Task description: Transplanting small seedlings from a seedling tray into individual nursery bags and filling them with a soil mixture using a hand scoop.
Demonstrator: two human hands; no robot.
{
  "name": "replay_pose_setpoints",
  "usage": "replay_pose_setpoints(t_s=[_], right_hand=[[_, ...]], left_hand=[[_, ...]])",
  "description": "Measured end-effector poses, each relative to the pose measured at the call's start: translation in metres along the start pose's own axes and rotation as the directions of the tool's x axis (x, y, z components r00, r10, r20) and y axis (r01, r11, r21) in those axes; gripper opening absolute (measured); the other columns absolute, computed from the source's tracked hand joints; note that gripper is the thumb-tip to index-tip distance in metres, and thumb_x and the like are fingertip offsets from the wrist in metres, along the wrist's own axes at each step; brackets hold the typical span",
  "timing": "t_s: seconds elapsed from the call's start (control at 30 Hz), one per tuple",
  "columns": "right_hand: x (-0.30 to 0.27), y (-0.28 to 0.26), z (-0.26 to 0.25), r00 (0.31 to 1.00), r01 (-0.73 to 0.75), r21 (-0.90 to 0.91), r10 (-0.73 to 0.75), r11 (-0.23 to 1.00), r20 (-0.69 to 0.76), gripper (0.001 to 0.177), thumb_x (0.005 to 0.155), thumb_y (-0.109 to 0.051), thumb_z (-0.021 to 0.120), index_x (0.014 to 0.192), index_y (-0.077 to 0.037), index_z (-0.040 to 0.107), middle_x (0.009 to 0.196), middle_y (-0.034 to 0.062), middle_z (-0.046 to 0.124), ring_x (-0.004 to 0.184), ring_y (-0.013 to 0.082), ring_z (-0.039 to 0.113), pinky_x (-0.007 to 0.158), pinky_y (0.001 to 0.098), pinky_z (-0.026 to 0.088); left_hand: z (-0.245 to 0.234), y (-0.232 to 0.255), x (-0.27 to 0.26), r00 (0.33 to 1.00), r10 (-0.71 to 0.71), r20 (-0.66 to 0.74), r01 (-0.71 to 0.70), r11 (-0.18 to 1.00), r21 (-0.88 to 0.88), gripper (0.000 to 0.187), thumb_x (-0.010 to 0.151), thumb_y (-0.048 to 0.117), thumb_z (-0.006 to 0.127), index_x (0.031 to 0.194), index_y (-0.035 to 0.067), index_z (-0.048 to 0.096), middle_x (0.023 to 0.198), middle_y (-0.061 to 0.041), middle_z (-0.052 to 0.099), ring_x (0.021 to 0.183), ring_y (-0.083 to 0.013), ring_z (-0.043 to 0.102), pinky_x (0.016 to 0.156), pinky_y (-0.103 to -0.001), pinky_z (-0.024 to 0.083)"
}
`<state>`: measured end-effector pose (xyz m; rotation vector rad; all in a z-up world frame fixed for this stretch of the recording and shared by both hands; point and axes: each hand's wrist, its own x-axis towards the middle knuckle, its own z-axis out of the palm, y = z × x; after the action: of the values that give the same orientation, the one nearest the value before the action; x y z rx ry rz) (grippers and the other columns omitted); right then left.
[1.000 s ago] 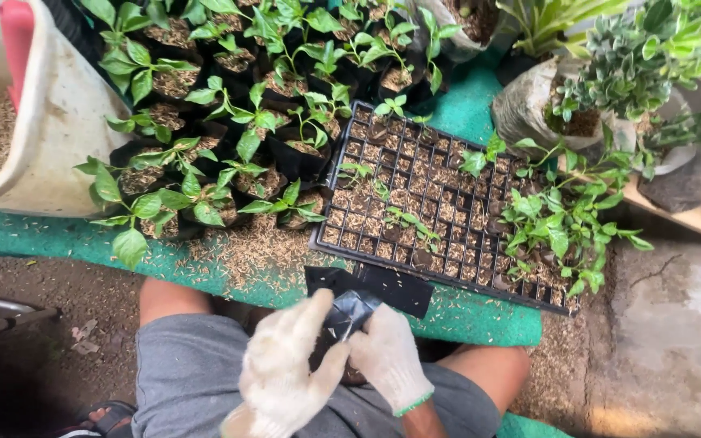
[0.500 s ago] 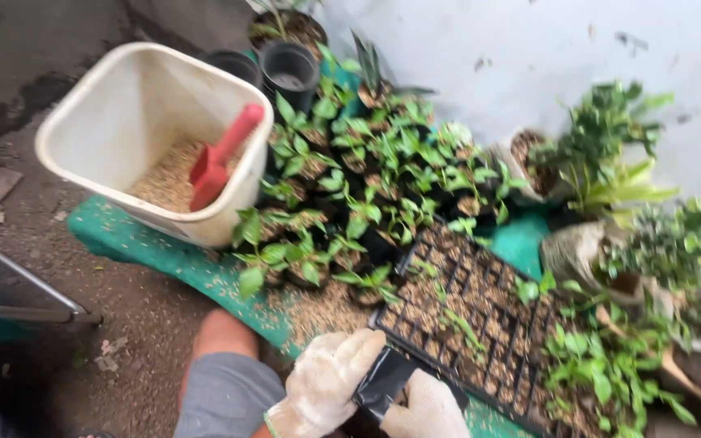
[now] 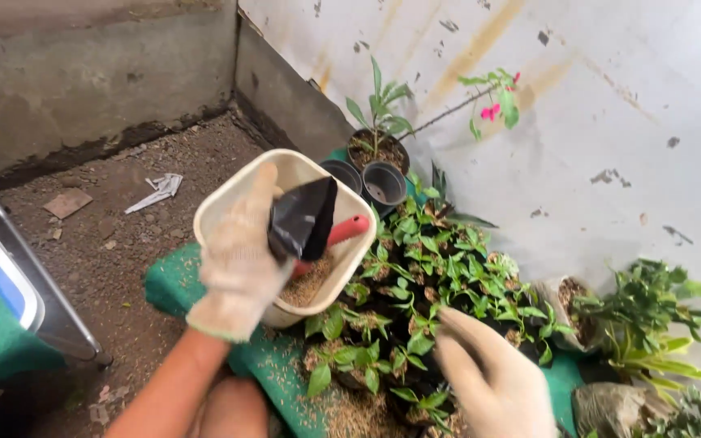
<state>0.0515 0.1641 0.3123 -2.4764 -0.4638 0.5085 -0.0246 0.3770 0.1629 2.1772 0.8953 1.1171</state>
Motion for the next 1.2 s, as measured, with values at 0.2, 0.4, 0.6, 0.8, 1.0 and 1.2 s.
replay_pose_setpoints(t_s=[0.2, 0.4, 0.6, 0.8, 1.0, 1.2], right_hand=[[0.112, -0.031, 0.101, 0.801, 0.578, -0.452, -0.578, 0.679, 0.156, 0.036, 0.097, -0.017, 0.058, 0.131, -0.019, 0.066, 0.103, -0.0003, 0.078, 0.08, 0.0148, 0.075, 0.066, 0.0311, 0.065], [0.14, -0.04, 0.167, 0.545, 0.598, -0.796, -0.776, 0.094, 0.318, 0.022, 0.084, -0.029, 0.068, 0.1, -0.016, 0.075, 0.092, 0.0055, 0.074, 0.09, 0.0278, 0.071, 0.085, 0.0477, 0.05], [0.099, -0.106, 0.168, 0.842, 0.518, -0.855, 0.176, -0.006, 0.509, 0.027, 0.105, -0.027, 0.06, 0.125, -0.019, 0.075, 0.111, -0.0042, 0.079, 0.1, 0.0169, 0.075, 0.076, 0.0318, 0.057], [0.106, -0.079, 0.183, 0.898, 0.424, -0.897, 0.069, 0.123, 0.435, 0.016, 0.101, -0.017, 0.065, 0.107, -0.009, 0.078, 0.085, 0.0013, 0.076, 0.07, 0.0182, 0.075, 0.056, 0.0339, 0.061], [0.119, -0.05, 0.206, 0.882, 0.468, -0.88, -0.094, 0.08, 0.461, 0.009, 0.096, -0.008, 0.068, 0.1, -0.012, 0.075, 0.092, 0.0069, 0.076, 0.072, 0.0198, 0.075, 0.061, 0.0348, 0.062], [0.091, -0.042, 0.191, 0.742, 0.645, -0.762, -0.197, -0.052, 0.641, 0.05, 0.096, -0.013, 0.068, 0.144, -0.009, 0.052, 0.117, 0.0116, 0.069, 0.101, 0.0252, 0.068, 0.074, 0.0376, 0.056]], left_hand=[[-0.002, -0.015, 0.036, 0.928, -0.284, 0.242, 0.255, 0.956, 0.143, 0.104, 0.066, 0.035, 0.077, 0.16, 0.031, 0.032, 0.14, -0.007, 0.06, 0.117, -0.0348, 0.064, 0.092, -0.049, 0.052], [-0.022, -0.019, 0.018, 0.765, -0.54, 0.35, 0.358, 0.81, 0.465, 0.098, 0.082, 0.034, 0.069, 0.163, 0.048, 0.015, 0.132, 0.008, 0.06, 0.115, -0.0244, 0.065, 0.081, -0.062, 0.063], [-0.023, -0.028, -0.037, 0.841, -0.46, -0.284, 0.532, 0.611, 0.586, 0.033, 0.086, 0.069, 0.066, 0.108, 0.045, 0.057, 0.075, 0.02, 0.068, 0.049, -0.0197, 0.066, 0.035, -0.034, 0.048], [-0.025, -0.056, -0.073, 0.893, -0.45, -0.024, 0.449, 0.886, 0.115, 0.085, 0.071, 0.036, 0.07, 0.152, 0.037, 0.042, 0.13, 0.013, 0.068, 0.103, -0.0309, 0.069, 0.069, -0.057, 0.056], [-0.02, -0.044, -0.072, 0.938, -0.341, 0.058, 0.323, 0.924, 0.207, 0.087, 0.074, 0.036, 0.067, 0.157, 0.034, 0.038, 0.14, 0.006, 0.065, 0.11, -0.0321, 0.07, 0.072, -0.056, 0.059], [-0.074, -0.01, -0.006, 0.934, -0.291, -0.208, 0.302, 0.953, 0.02, 0.031, 0.093, 0.043, 0.065, 0.109, 0.017, 0.056, 0.073, -0.004, 0.057, 0.069, -0.029, 0.06, 0.064, -0.048, 0.047]])
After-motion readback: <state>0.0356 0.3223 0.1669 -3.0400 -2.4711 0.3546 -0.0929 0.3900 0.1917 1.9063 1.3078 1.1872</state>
